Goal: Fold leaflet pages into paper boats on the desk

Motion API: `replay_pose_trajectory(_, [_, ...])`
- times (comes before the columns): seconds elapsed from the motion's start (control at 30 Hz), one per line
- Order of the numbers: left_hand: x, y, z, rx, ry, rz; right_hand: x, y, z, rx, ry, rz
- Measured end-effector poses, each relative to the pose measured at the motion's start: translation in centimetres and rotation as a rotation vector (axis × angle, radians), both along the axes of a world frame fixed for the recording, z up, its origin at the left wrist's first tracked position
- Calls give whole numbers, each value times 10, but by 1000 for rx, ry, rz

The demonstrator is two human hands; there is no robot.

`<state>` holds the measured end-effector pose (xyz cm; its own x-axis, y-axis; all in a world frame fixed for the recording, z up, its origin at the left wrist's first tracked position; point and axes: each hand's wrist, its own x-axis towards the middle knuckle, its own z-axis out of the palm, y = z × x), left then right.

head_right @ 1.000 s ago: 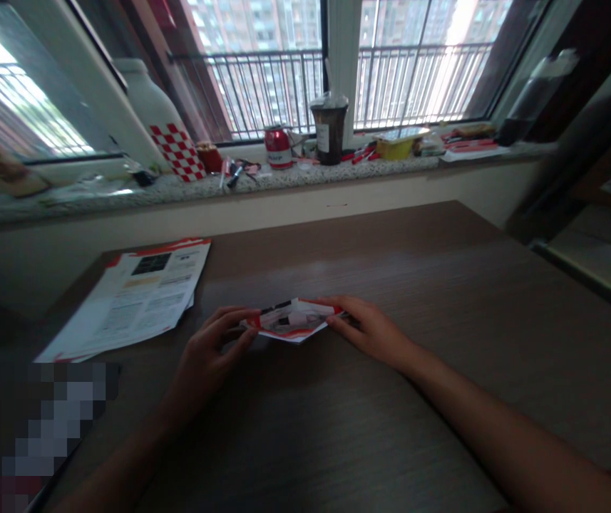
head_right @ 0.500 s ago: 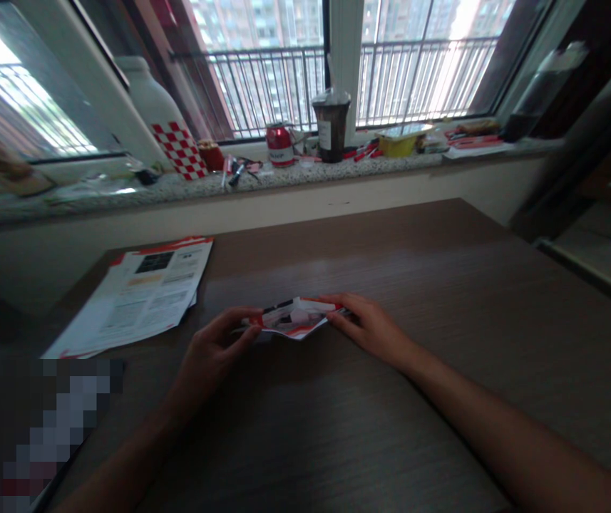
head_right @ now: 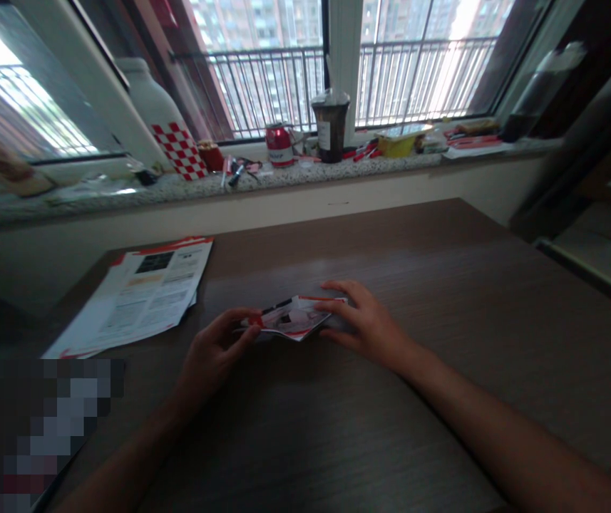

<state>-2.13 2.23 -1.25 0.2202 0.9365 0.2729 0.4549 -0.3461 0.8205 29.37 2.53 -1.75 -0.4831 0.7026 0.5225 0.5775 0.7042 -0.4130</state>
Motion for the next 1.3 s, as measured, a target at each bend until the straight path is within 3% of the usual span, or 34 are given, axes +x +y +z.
replay_pose_trajectory(0.43, [-1, -3, -2, 255, 230, -200, -5, -2, -7, -99, -3, 68])
replay_pose_trajectory(1.3, [-1, -2, -10, 317, 305, -196, -4, 2, -7, -246, 39, 173])
